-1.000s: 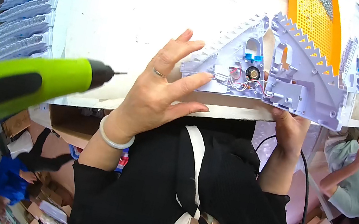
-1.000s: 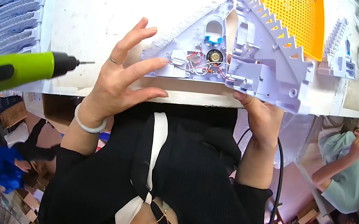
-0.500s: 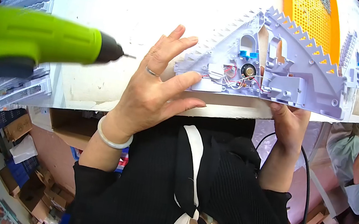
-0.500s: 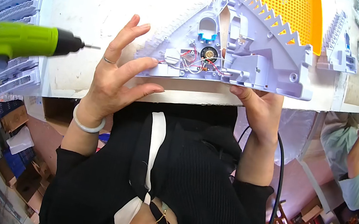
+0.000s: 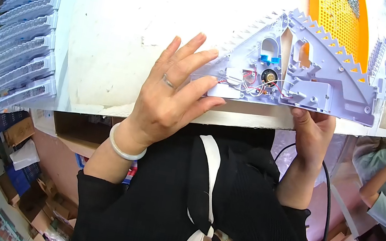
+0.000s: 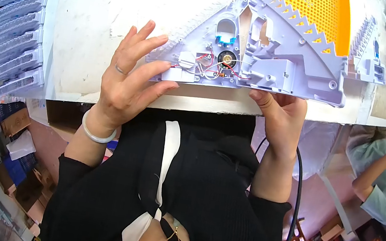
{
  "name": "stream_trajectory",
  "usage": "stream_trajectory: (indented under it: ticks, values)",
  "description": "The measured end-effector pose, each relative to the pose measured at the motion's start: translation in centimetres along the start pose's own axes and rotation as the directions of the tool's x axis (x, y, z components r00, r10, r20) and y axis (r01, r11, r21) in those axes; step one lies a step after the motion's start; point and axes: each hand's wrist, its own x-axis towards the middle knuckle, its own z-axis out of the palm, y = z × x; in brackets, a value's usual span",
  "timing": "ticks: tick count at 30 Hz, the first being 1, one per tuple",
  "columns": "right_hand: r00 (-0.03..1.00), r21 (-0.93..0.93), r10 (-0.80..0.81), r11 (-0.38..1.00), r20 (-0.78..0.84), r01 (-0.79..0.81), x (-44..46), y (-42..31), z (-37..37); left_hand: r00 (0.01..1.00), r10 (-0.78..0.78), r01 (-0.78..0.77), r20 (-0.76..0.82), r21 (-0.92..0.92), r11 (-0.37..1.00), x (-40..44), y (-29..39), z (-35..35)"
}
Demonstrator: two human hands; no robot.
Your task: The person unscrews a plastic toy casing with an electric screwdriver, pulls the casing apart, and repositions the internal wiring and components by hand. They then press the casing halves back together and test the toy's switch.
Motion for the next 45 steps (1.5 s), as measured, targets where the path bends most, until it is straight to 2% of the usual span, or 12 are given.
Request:
stream_trajectory:
  ticks: [1,4,8,12,15,18,35,42,45]
  values:
    - [1.0,-0.032,0.018,0.999,-0.02,-0.019,-0.1,-0.2,0.0,1.0,-0.011,0.011,-0.007,-0.02,1.0,-0.1,-0.1,0.1]
    - [0.988,-0.126,-0.123,0.986,-0.089,0.112,-0.4,-0.8,1.1,0.999,-0.04,0.039,-0.015,-0.082,0.996,-0.5,-0.2,0.1]
    - [0.98,-0.297,-0.031,0.954,-0.195,-0.029,-0.4,-1.2,0.1,0.998,-0.068,0.069,0.005,-0.116,0.991,-0.4,-0.3,0.1]
    - [0.987,-0.299,-0.006,0.953,-0.161,-0.043,-0.6,-1.5,0.2,0.999,-0.042,0.044,0.015,-0.115,0.992,-0.4,-0.5,-0.1]
    - [0.979,-0.271,0.003,0.961,-0.205,-0.059,-0.2,-1.6,0.4,0.996,-0.079,0.067,-0.034,-0.278,0.958,-0.7,-1.1,0.2]
    - [0.98,-0.308,-0.01,0.95,-0.199,-0.053,-0.1,-1.4,0.2,0.99,-0.122,0.095,-0.064,-0.322,0.942,-0.9,-1.2,-0.5]
    - [0.985,-0.312,-0.01,0.949,-0.172,-0.044,-0.1,-1.2,-0.1,0.989,-0.148,0.138,-0.023,-0.25,0.958,-1.5,-1.8,-0.6]
    - [0.985,-0.329,-0.007,0.943,-0.171,-0.051,0.0,-1.3,0.0,0.961,-0.276,0.271,0.015,-0.241,0.932,-1.1,-1.2,-1.1]
    - [0.985,-0.327,-0.004,0.944,-0.174,-0.054,0.0,-1.2,-0.1,0.944,-0.329,0.323,0.032,-0.304,0.896,-0.8,-1.2,-1.3]
